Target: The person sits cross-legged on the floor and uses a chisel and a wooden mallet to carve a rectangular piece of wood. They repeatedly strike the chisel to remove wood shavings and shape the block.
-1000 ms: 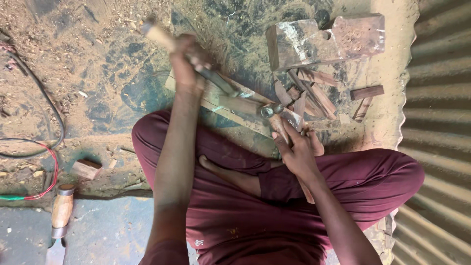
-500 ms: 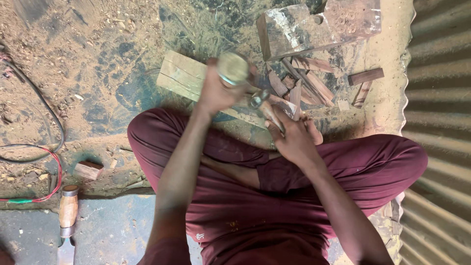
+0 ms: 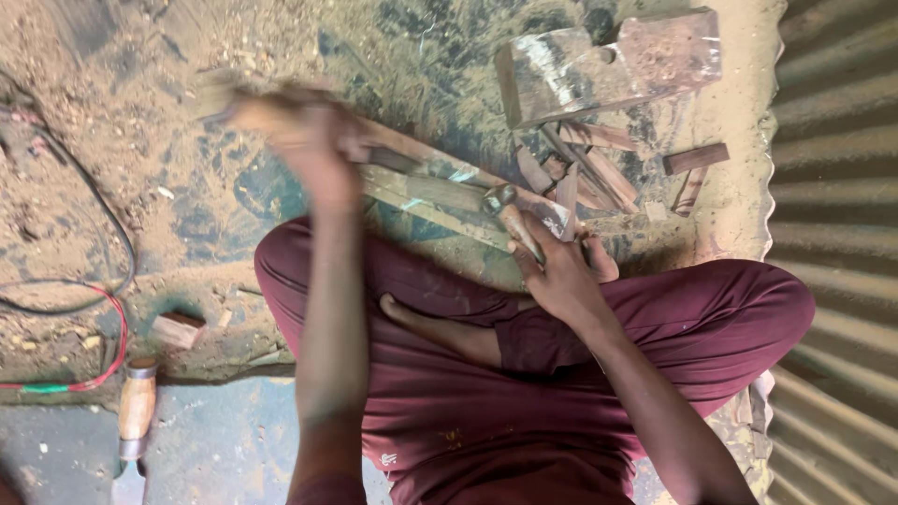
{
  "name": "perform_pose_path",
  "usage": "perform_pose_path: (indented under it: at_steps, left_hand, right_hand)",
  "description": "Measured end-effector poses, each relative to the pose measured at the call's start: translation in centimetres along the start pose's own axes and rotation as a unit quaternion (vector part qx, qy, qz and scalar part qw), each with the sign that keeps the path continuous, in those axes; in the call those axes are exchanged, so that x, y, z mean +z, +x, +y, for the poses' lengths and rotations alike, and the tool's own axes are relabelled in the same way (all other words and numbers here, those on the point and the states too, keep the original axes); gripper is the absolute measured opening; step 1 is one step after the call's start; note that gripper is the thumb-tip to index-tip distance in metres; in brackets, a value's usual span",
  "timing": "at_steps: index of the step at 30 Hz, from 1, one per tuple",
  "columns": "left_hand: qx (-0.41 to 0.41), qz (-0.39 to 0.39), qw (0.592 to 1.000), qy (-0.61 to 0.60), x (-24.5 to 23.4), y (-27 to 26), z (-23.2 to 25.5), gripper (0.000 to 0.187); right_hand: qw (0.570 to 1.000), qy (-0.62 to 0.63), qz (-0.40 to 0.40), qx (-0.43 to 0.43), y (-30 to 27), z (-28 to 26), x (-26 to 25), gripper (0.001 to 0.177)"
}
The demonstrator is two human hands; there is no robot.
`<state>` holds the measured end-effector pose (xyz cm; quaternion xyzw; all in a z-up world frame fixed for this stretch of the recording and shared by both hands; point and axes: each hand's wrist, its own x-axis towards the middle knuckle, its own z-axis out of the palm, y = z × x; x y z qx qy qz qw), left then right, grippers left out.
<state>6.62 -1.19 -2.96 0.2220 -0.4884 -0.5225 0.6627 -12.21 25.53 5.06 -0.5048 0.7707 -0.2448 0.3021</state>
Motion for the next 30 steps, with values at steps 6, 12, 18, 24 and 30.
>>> perform_pose_path:
  at_steps: [6,12,18,24,30]
  left_hand:
    - [-0.157,-0.218,0.959,-0.090,7.9,-1.9,0.1,0.014]
    - [-0.144,-0.294,0.941,-0.084,10.1,-1.2,1.6,0.031]
    - [-0.099,-0.296,0.950,-0.021,9.6,-1.3,1.1,0.027]
    - [-0.066,-0.332,0.941,0.001,10.0,-2.0,-0.2,0.023]
    - [-0.049,-0.394,0.918,0.015,11.4,-3.3,-2.1,0.014]
  right_hand:
    - [0.997,0.019,-0.002,0.081,-0.3,-1.0,0.3,0.056]
    - [0.998,-0.001,0.036,0.053,-0.5,-1.5,0.6,0.053]
    - [0.992,0.053,0.014,0.112,-0.2,-2.7,0.4,0.053]
    - [0.999,0.028,0.037,0.027,-0.5,-1.7,0.7,0.052]
    - [0.970,0.139,0.009,0.199,-1.2,-0.9,0.8,0.055]
